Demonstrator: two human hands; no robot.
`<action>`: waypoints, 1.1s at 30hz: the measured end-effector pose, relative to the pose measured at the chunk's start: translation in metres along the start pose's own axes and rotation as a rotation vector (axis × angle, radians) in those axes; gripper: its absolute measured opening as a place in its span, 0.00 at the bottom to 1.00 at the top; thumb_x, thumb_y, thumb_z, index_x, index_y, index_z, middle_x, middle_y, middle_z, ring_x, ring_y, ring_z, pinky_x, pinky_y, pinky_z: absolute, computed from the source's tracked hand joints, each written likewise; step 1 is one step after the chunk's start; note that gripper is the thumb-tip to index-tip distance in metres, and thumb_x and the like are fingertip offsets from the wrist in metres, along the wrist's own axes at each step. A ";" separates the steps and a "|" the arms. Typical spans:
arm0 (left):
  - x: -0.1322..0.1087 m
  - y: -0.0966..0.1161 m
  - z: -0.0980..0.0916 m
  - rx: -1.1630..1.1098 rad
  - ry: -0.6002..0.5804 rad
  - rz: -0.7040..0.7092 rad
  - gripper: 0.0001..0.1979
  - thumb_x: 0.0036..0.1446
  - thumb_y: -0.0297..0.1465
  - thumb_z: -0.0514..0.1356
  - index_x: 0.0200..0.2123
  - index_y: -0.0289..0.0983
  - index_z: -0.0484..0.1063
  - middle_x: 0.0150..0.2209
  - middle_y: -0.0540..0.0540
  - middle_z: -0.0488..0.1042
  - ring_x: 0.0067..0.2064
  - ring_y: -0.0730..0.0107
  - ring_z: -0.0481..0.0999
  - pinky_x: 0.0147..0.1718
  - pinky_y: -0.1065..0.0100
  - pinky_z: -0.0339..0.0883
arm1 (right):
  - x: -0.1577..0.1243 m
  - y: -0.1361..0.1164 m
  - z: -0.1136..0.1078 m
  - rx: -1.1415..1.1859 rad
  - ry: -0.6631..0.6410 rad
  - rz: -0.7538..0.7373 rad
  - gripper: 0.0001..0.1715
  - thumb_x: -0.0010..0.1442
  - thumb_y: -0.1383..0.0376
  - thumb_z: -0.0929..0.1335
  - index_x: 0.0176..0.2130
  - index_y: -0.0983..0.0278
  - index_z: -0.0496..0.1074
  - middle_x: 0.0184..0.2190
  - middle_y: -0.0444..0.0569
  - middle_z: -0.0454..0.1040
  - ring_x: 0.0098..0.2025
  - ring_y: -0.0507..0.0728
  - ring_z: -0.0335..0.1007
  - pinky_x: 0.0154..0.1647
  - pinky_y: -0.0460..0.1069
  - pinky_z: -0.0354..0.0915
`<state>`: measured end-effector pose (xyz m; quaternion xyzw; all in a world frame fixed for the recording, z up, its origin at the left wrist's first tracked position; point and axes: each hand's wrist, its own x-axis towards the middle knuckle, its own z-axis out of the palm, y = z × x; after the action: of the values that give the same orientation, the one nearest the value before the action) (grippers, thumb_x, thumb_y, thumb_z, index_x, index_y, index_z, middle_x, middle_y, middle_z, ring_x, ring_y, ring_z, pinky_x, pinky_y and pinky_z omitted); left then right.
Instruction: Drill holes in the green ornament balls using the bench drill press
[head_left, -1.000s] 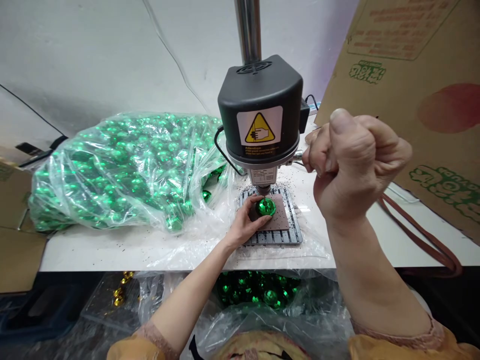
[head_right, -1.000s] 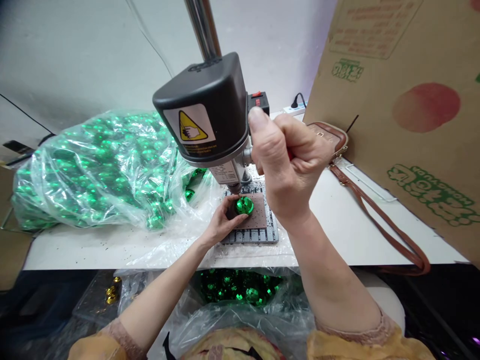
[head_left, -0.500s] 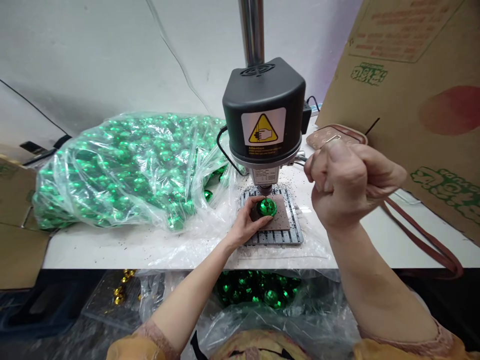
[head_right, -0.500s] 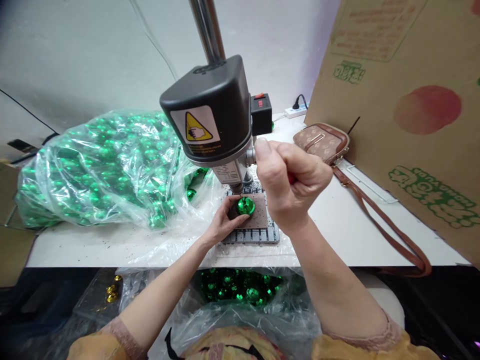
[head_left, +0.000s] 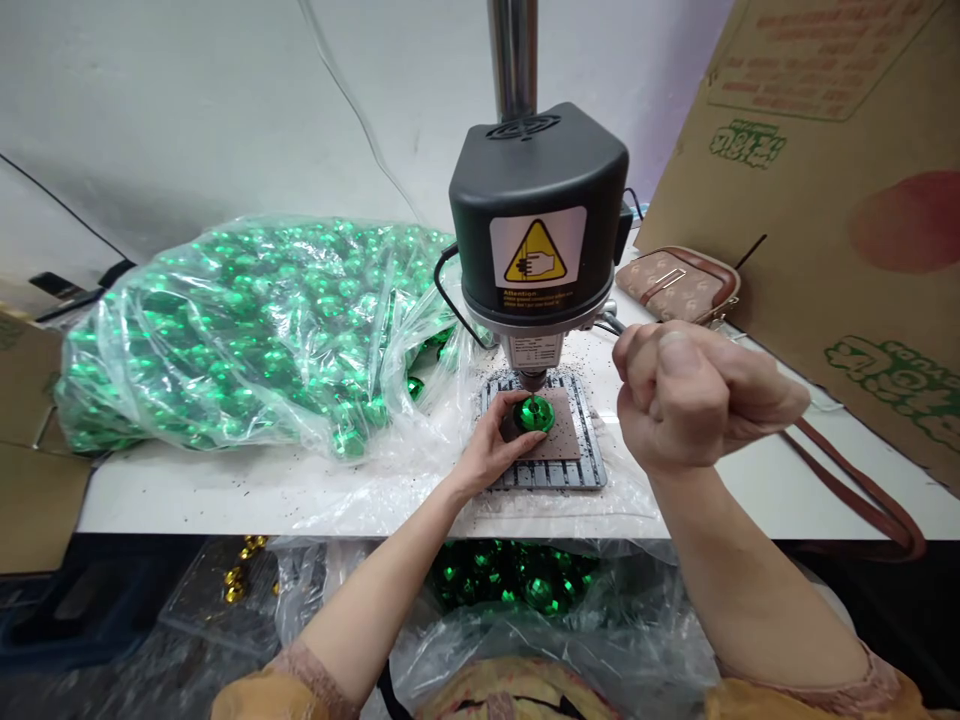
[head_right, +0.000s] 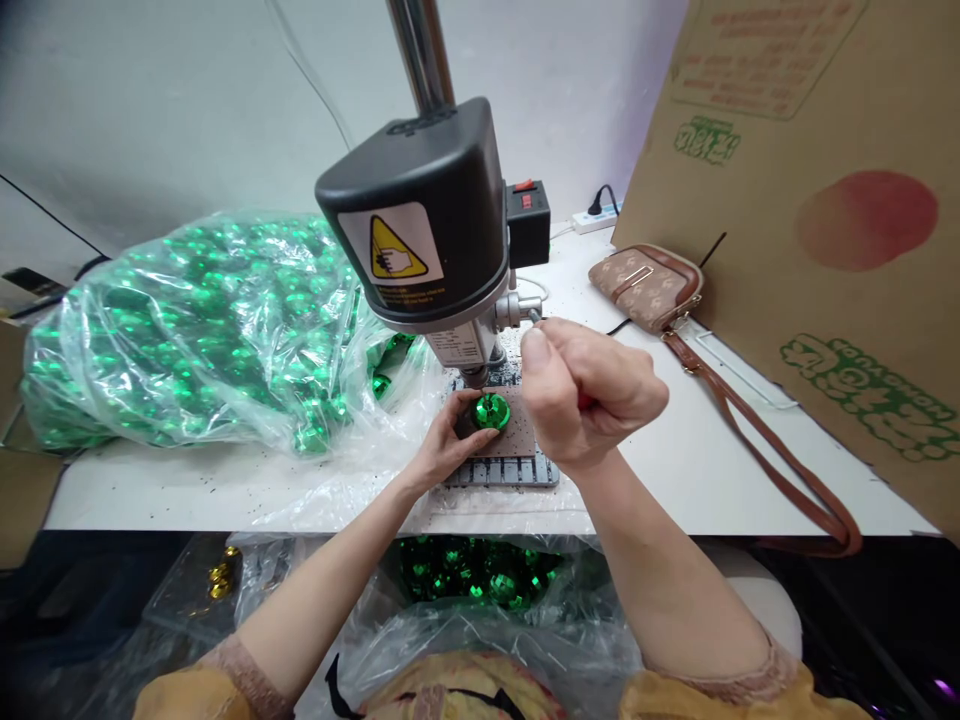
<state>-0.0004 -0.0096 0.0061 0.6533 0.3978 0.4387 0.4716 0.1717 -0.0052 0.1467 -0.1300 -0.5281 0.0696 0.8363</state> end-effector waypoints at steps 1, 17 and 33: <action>0.000 0.000 0.000 0.002 -0.003 0.003 0.26 0.57 0.39 0.70 0.55 0.42 0.66 0.56 0.42 0.73 0.57 0.59 0.73 0.59 0.59 0.64 | -0.001 0.000 -0.001 0.014 -0.013 -0.008 0.30 0.56 0.71 0.67 0.21 0.64 0.40 0.15 0.39 0.44 0.16 0.45 0.40 0.18 0.49 0.40; 0.000 -0.001 0.002 -0.042 0.034 -0.012 0.27 0.54 0.40 0.72 0.54 0.41 0.68 0.55 0.42 0.74 0.57 0.58 0.74 0.59 0.58 0.65 | -0.001 -0.003 0.001 -0.032 -0.009 -0.009 0.29 0.56 0.72 0.67 0.17 0.64 0.43 0.13 0.38 0.45 0.14 0.44 0.44 0.17 0.48 0.46; -0.152 -0.002 0.022 0.699 -0.210 0.553 0.24 0.55 0.39 0.70 0.55 0.49 0.72 0.52 0.39 0.78 0.49 0.51 0.80 0.47 0.52 0.76 | 0.049 -0.010 0.023 0.005 0.022 0.319 0.25 0.60 0.70 0.68 0.17 0.62 0.54 0.12 0.37 0.53 0.15 0.44 0.48 0.16 0.48 0.46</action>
<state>-0.0255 -0.1569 -0.0294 0.8958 0.2826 0.3191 0.1256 0.1716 0.0009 0.2013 -0.2109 -0.4913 0.2012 0.8208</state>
